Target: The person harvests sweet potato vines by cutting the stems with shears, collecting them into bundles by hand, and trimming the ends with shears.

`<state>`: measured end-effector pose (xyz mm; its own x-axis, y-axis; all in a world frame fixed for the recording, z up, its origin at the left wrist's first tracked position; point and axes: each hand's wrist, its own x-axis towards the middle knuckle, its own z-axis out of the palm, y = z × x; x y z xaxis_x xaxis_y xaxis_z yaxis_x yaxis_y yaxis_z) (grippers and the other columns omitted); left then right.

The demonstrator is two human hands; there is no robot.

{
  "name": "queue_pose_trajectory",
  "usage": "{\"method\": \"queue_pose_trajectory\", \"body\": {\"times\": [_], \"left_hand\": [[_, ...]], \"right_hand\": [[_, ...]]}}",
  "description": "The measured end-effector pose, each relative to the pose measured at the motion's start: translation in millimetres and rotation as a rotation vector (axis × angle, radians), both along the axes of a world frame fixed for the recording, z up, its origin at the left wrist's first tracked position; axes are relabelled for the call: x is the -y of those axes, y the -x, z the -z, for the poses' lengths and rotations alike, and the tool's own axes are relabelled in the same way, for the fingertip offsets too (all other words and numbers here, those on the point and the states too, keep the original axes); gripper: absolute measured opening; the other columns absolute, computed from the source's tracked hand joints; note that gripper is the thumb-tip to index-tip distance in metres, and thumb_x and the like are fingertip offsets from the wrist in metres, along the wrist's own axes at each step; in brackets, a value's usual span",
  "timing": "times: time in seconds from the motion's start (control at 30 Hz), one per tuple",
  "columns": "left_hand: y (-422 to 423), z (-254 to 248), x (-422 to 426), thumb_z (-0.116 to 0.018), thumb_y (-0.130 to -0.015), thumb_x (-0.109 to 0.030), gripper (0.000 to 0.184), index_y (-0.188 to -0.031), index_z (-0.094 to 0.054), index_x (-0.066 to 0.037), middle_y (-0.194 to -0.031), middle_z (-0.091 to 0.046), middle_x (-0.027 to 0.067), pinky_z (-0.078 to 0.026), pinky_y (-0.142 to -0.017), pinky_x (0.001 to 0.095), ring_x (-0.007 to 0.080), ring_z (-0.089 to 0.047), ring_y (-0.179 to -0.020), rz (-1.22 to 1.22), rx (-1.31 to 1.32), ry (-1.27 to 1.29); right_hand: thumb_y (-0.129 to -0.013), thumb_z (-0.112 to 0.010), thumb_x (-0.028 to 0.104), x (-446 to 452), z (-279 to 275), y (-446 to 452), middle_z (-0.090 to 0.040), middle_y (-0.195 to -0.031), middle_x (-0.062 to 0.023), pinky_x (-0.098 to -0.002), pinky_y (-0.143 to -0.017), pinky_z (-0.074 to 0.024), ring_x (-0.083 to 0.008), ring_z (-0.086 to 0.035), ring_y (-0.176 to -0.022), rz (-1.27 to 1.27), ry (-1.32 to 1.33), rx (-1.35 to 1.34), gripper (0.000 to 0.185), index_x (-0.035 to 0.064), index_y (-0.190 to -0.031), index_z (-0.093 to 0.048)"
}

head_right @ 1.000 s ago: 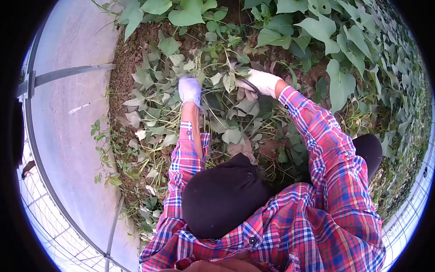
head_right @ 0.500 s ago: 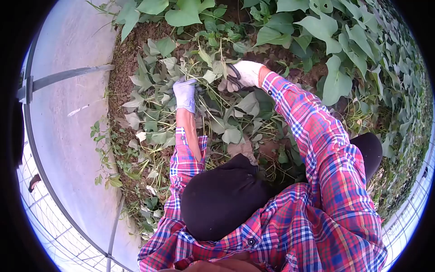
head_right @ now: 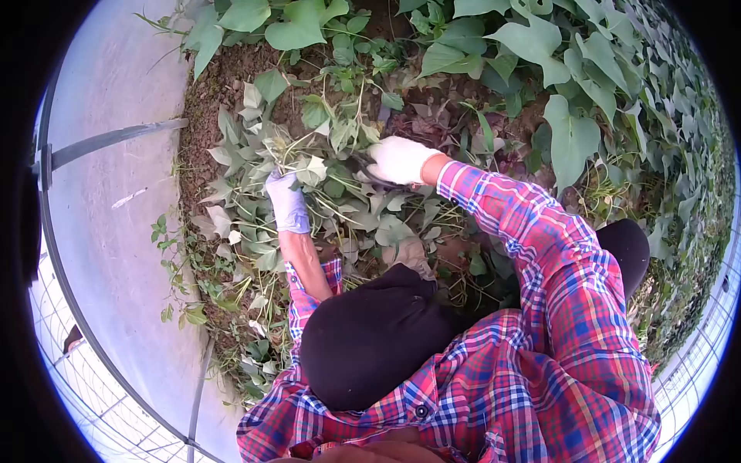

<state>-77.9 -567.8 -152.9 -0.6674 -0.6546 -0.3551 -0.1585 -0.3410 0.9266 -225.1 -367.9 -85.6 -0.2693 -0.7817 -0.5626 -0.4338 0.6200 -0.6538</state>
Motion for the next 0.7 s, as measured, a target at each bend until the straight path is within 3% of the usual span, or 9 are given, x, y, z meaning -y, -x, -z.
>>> {"method": "queue_pose_trajectory", "body": {"times": [0.03,0.1,0.23,0.3,0.37,0.4,0.43,0.5,0.7], "left_hand": [[-5.8,-8.4,-0.7,-0.068,-0.080,0.001,0.022,-0.102,-0.066,0.002,-0.089,-0.067,0.0042,-0.048,-0.069,0.0237,0.0104,-0.060,-0.074,-0.039,0.081,-0.021],[-5.9,-15.8,-5.2,-0.069,-0.080,0.000,0.022,-0.101,-0.066,0.001,-0.087,-0.066,0.0031,-0.047,-0.066,0.0225,0.0101,-0.058,-0.071,-0.077,0.153,0.002],[0.9,12.2,-8.6,-0.071,-0.078,-0.001,0.025,-0.102,-0.065,0.001,-0.091,-0.066,0.0034,-0.046,-0.068,0.0236,0.0104,-0.058,-0.072,-0.045,0.087,0.026],[4.4,22.6,-7.2,-0.071,-0.078,0.000,0.024,-0.101,-0.066,0.001,-0.090,-0.067,0.0036,-0.046,-0.069,0.0243,0.0105,-0.058,-0.072,-0.080,0.070,0.022],[6.1,22.7,-7.4,-0.072,-0.077,-0.001,0.021,-0.097,-0.067,0.001,-0.087,-0.067,0.0029,-0.046,-0.069,0.0251,0.0107,-0.057,-0.072,-0.083,0.084,0.057],[6.5,26.7,-7.2,-0.072,-0.077,-0.002,0.020,-0.096,-0.068,0.001,-0.086,-0.067,0.0026,-0.045,-0.069,0.0254,0.0108,-0.057,-0.072,-0.077,0.097,0.058],[6.7,29.8,-7.0,-0.073,-0.077,-0.003,0.018,-0.094,-0.068,0.001,-0.085,-0.067,0.0024,-0.045,-0.069,0.0257,0.0109,-0.057,-0.072,-0.073,0.110,0.058],[10.8,25.9,-8.8,-0.072,-0.077,-0.003,0.018,-0.094,-0.068,0.002,-0.085,-0.067,0.0028,-0.045,-0.069,0.0255,0.0106,-0.056,-0.072,-0.067,0.131,0.100],[17.0,26.7,-10.6,-0.068,-0.079,-0.006,0.021,-0.098,-0.067,0.003,-0.087,-0.068,0.0044,-0.046,-0.070,0.0268,0.0121,-0.057,-0.073,-0.059,0.176,0.099]], "right_hand": [[-0.081,-0.059,0.026,-3.2,3.7,-9.4,-0.064,-0.081,-0.0203,-0.0443,-0.070,-0.0504,-0.0362,-0.064,-0.078,-0.110,0.064,-0.212,0.031,-0.0004,-0.097,-0.059],[-0.079,-0.057,0.020,1.4,8.6,-9.1,-0.064,-0.078,-0.0182,-0.0428,-0.071,-0.0508,-0.0352,-0.064,-0.076,-0.269,0.071,-0.360,0.026,-0.0005,-0.095,-0.060],[-0.079,-0.052,0.012,45.5,12.2,9.2,-0.061,-0.076,-0.0158,-0.0415,-0.066,-0.0511,-0.0333,-0.062,-0.072,0.003,0.663,-0.775,0.014,0.0006,-0.084,-0.057],[-0.080,-0.050,0.013,66.9,15.8,30.2,-0.060,-0.075,-0.0183,-0.0429,-0.067,-0.0514,-0.0337,-0.062,-0.072,0.069,0.711,-0.824,0.017,0.0006,-0.089,-0.059],[-0.086,-0.048,0.019,75.0,13.0,46.7,-0.062,-0.090,-0.0227,-0.0446,-0.073,-0.0514,-0.0372,-0.062,-0.082,0.364,0.223,-0.450,0.021,0.0020,-0.091,-0.060],[-0.085,-0.051,0.025,75.3,53.6,55.5,-0.064,-0.094,-0.0217,-0.0442,-0.072,-0.0515,-0.0388,-0.062,-0.085,0.451,0.248,-0.547,0.026,0.0019,-0.086,-0.061],[-0.082,-0.055,0.029,75.8,111.6,75.2,-0.066,-0.087,-0.0202,-0.0430,-0.071,-0.0520,-0.0370,-0.064,-0.083,0.180,0.212,-0.835,0.029,0.0014,-0.090,-0.063],[-0.081,-0.055,0.022,64.4,69.8,73.4,-0.067,-0.083,-0.0194,-0.0412,-0.070,-0.0523,-0.0353,-0.066,-0.079,-0.018,-0.043,-0.766,0.025,0.0011,-0.090,-0.066],[-0.078,-0.053,0.012,62.2,57.2,65.7,-0.069,-0.085,-0.0198,-0.0429,-0.072,-0.0542,-0.0339,-0.068,-0.082,-0.003,-0.171,-0.733,0.021,0.0018,-0.084,-0.071]]}}
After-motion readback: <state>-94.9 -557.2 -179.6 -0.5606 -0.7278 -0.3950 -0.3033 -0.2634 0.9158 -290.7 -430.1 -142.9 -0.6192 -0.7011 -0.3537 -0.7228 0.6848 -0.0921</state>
